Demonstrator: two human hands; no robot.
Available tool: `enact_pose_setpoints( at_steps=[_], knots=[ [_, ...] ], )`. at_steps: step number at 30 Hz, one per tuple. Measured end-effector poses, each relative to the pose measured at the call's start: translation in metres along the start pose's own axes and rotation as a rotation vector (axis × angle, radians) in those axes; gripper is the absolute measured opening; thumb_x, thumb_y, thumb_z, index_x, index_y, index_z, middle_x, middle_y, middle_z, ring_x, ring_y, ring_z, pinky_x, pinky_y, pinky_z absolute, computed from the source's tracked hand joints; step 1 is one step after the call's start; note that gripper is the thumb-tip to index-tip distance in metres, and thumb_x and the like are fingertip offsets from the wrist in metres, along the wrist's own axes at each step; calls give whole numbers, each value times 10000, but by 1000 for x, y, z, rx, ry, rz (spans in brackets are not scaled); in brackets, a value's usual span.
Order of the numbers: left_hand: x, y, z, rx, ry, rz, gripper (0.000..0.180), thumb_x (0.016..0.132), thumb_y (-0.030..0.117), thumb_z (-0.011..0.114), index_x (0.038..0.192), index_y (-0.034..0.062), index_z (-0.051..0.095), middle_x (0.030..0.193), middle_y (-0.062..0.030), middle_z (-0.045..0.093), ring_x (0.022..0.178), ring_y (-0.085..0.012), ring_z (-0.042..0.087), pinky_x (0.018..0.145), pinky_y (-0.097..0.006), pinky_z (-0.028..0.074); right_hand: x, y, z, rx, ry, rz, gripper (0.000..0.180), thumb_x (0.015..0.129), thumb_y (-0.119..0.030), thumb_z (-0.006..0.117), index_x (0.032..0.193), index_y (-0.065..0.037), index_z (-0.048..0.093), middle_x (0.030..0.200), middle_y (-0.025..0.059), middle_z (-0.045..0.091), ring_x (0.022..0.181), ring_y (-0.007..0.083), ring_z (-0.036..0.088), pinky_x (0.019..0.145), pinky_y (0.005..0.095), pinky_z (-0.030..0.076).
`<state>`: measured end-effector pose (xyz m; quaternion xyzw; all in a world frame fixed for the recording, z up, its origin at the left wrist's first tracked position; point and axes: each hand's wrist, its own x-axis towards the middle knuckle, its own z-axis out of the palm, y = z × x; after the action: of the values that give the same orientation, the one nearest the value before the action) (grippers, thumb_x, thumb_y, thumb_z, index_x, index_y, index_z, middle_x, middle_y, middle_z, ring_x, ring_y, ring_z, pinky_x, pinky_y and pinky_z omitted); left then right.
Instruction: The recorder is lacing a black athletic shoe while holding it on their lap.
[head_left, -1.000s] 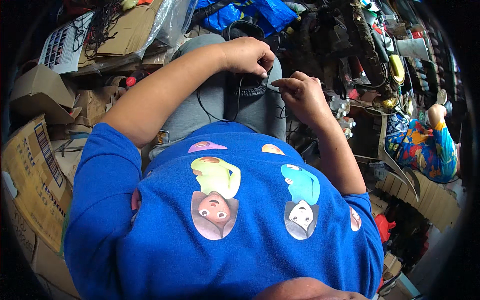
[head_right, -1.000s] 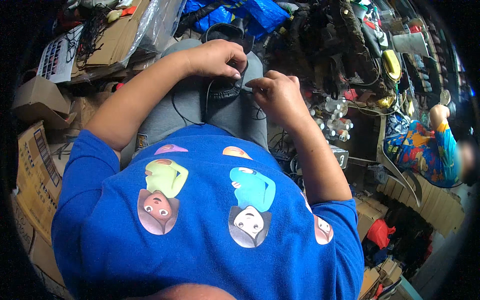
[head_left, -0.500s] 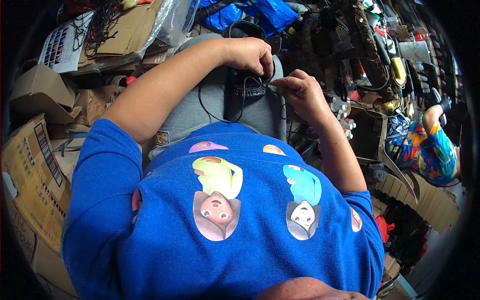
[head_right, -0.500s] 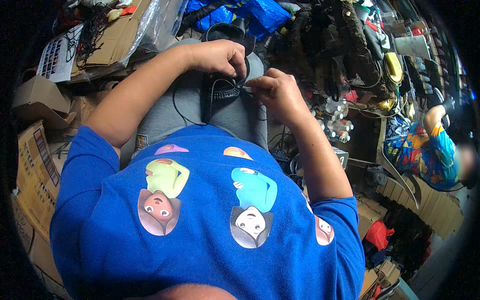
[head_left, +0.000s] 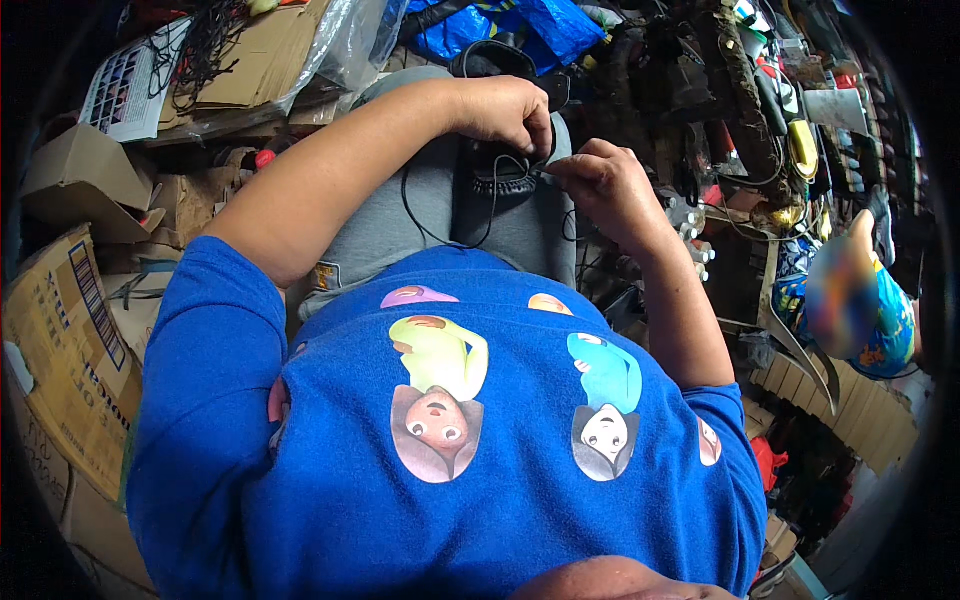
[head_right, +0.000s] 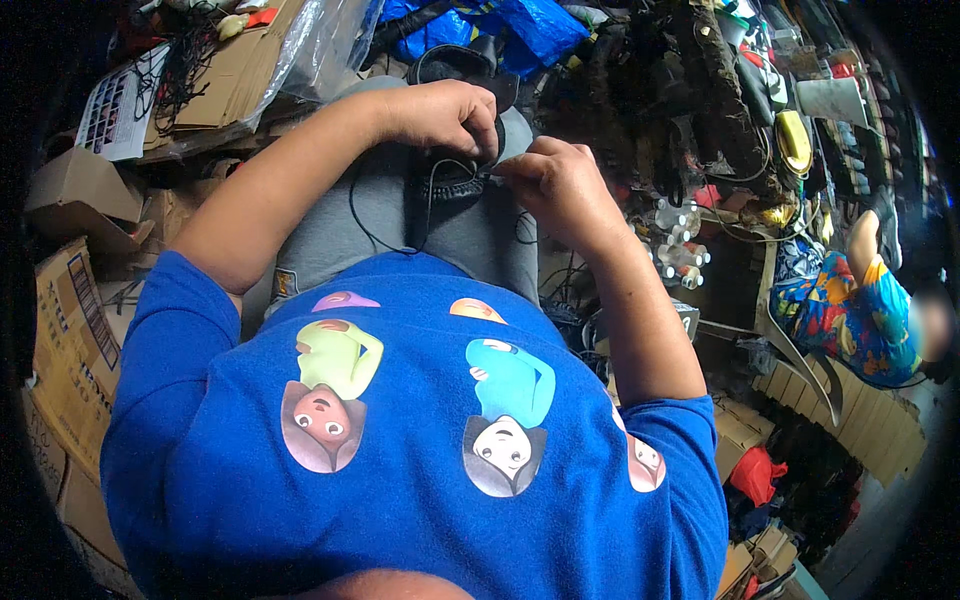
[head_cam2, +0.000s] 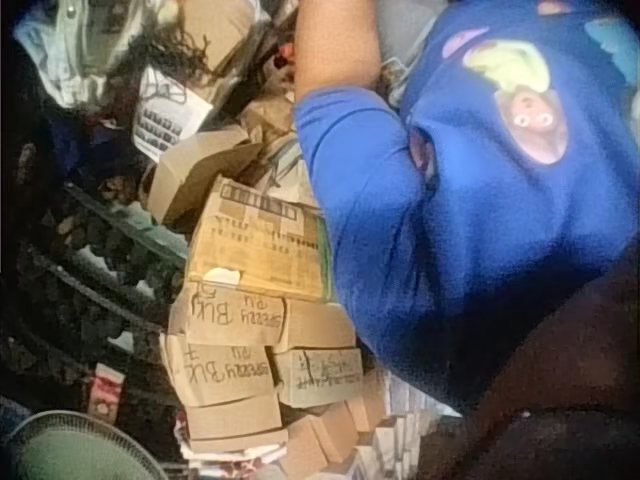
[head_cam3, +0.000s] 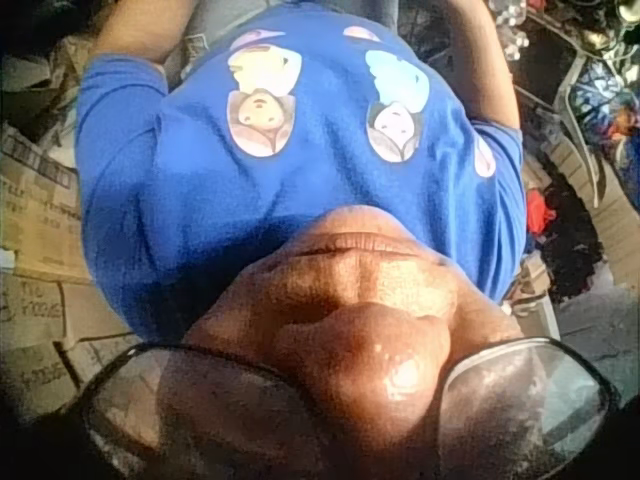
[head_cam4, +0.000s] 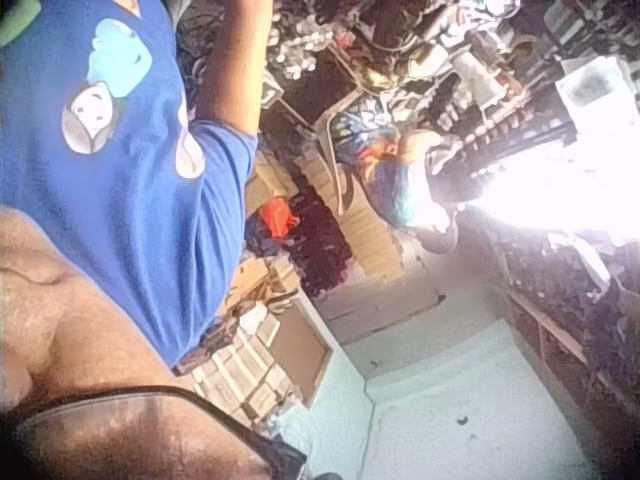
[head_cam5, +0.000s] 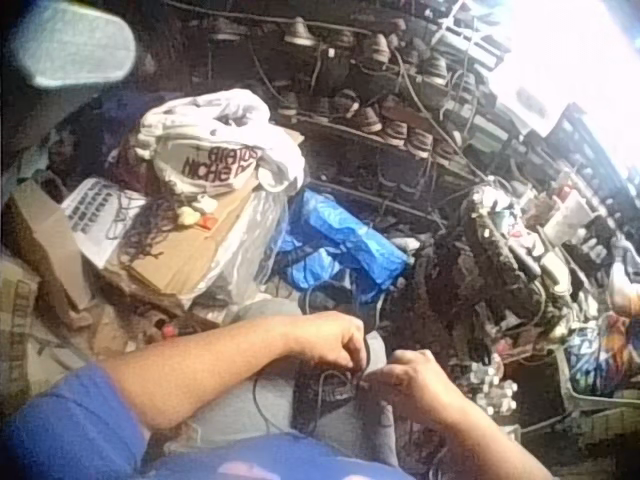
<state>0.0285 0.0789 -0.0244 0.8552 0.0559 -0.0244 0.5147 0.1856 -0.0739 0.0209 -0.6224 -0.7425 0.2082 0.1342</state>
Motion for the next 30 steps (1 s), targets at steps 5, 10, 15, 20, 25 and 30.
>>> enact_pose_setpoints(
  at_steps=[5,10,15,20,25,30],
  knots=[
    [-1,-4,1,5,-12,-17,198,724,97,702,921,93,724,895,-52,535,893,-193,549,798,-296,449,-3,8,8,286,-85,159,274,715,-39,692,972,-129,716,789,68,585,743,179,587,666,290,471],
    [-3,-8,-2,44,-51,93,234,710,106,727,944,105,723,910,-61,531,918,-200,528,812,-301,441,-6,26,19,612,-145,254,220,809,-46,657,1010,-116,712,850,25,556,807,116,536,720,243,443],
    [-4,-11,-1,71,-9,109,257,688,114,740,944,115,725,914,-49,536,907,-202,532,811,-303,443,-1,35,23,673,-156,232,212,803,-54,664,1005,-100,710,866,22,553,827,110,531,730,243,439],
    [-9,-7,3,103,35,80,249,670,122,745,918,111,723,923,-49,544,907,-215,550,814,-315,450,7,13,33,468,7,171,164,746,-99,727,898,-49,694,825,52,591,760,140,573,694,284,459],
    [-45,27,31,262,556,-115,199,731,187,704,864,53,640,996,-109,535,943,-294,564,806,-378,460,-1,8,27,429,49,169,128,790,-62,695,917,-60,693,787,24,535,757,100,545,669,258,445],
    [-97,11,-2,477,537,-81,149,772,128,645,822,5,577,830,-134,548,861,-319,563,756,-383,457,-9,1,23,406,33,186,163,814,-52,665,969,-85,701,757,19,482,716,112,526,652,261,438]
  ],
)
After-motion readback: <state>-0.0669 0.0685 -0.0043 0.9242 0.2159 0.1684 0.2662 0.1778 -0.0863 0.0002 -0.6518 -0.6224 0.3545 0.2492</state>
